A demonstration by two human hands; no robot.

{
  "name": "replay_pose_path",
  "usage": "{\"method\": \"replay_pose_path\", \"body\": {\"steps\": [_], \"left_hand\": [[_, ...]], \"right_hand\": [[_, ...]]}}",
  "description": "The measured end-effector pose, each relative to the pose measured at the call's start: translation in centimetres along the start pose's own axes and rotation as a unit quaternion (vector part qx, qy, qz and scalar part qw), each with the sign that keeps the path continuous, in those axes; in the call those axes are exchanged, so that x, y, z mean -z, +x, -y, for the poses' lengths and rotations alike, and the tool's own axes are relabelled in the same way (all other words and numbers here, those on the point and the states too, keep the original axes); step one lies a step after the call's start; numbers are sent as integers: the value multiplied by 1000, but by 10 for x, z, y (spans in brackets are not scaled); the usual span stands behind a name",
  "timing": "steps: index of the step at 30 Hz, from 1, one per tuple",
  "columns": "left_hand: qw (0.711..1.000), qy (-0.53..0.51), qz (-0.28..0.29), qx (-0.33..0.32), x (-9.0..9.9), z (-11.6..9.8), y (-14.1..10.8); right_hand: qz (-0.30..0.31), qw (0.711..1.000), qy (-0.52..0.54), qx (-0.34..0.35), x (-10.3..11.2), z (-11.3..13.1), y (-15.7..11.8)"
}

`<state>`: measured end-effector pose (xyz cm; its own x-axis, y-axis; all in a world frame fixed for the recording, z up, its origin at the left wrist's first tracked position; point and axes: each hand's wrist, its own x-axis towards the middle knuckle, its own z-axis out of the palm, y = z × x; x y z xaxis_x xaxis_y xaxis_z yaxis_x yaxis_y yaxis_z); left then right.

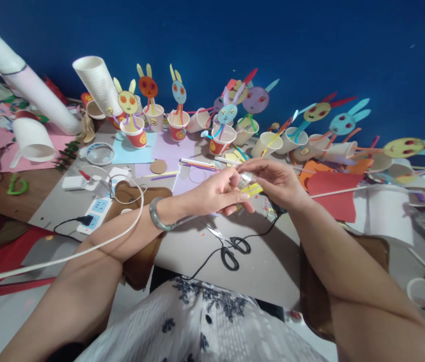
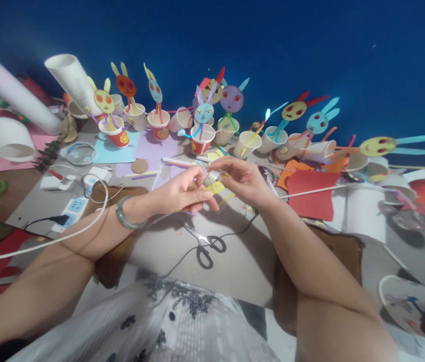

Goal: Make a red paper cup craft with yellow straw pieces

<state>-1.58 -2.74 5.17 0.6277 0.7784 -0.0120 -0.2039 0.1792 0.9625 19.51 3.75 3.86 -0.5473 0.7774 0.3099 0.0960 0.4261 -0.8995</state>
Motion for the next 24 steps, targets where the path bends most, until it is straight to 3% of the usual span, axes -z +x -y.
{"method": "replay_pose_path", "body": {"steps": [7, 11, 16, 19, 24], "left_hand": [[999, -4, 49, 20, -5, -6, -6], [998, -11, 53, 25, -8, -8, -7], [998, -29, 61, -3, -7, -6, -6], [997, -36, 64, -16, -6, -3, -4], [998, -37, 44, -26, -6, 1, -2]], "right_hand": [[24, 1000, 14, -13, 4, -4, 1], [34, 996, 59, -56, -2, -4, 4], [80, 991, 17, -103, -11, 6, 8], [124, 989, -13, -76, -10, 9, 8], [141, 989, -39, -16, -8, 1, 4]]}}
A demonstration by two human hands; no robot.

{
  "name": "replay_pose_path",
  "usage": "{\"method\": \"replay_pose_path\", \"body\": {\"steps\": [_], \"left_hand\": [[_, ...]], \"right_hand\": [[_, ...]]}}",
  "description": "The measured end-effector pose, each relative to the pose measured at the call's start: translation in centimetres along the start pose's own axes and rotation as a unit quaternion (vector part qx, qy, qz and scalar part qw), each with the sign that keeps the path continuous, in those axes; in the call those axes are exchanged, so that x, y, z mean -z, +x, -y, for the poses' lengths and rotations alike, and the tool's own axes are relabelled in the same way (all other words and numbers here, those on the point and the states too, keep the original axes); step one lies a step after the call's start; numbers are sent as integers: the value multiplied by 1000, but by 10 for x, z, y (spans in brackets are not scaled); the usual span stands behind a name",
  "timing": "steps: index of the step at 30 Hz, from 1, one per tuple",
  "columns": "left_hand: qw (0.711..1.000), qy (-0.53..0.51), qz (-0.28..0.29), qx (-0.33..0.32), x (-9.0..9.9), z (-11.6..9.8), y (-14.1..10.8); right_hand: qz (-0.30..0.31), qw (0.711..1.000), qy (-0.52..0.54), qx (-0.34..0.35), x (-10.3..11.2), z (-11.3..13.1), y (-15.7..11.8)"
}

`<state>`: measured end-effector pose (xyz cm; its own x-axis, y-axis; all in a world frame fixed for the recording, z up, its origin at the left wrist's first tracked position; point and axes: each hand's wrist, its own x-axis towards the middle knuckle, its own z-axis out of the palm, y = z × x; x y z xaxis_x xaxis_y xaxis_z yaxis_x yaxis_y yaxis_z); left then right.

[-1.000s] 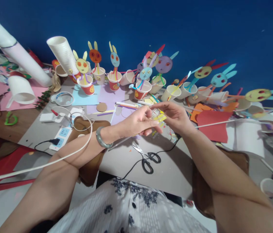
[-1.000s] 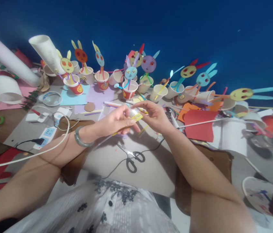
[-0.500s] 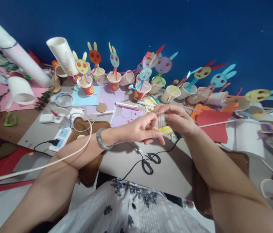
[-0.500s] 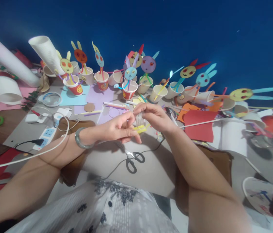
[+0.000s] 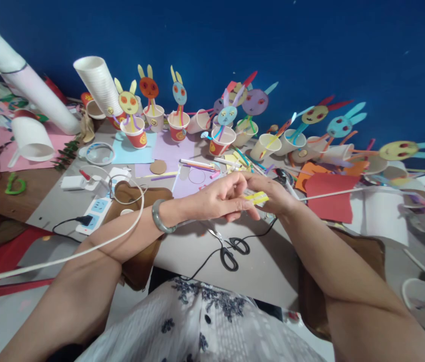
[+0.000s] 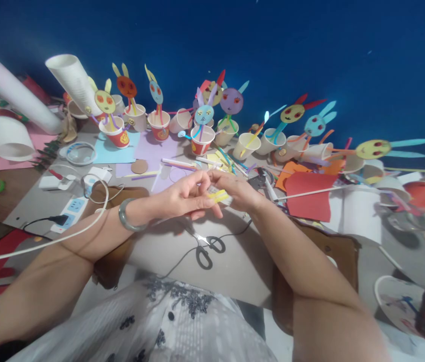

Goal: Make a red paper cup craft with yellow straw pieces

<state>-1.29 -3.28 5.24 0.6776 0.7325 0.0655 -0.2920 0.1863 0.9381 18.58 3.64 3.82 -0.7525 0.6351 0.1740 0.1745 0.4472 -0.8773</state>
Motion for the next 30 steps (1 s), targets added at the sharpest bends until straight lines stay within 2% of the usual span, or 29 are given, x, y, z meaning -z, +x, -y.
{"method": "replay_pose_path", "body": {"steps": [3, 6, 9, 13, 16, 22, 30], "left_hand": [[1000, 10, -18, -2, -1, -2, 0], [999, 24, -41, -1, -1, -8, 0], [998, 30, -57, -21, 2, -10, 2], [997, 20, -59, -52, 6, -7, 4], [996, 5, -65, -58, 7, -4, 3], [996, -28, -47, -68, 6, -6, 2], [992, -73, -84, -67, 9, -7, 4]], "right_hand": [[4, 995, 86, -45, -7, -6, -5], [-32, 966, 216, -136, -14, -6, -9], [-88, 959, 240, -125, -16, -3, -13], [-130, 977, 165, -30, -14, 0, -19], [-171, 980, 95, 27, -14, 2, -22], [-138, 990, 3, 26, -14, -2, -21], [-141, 982, -125, 23, -7, -23, -24]]}}
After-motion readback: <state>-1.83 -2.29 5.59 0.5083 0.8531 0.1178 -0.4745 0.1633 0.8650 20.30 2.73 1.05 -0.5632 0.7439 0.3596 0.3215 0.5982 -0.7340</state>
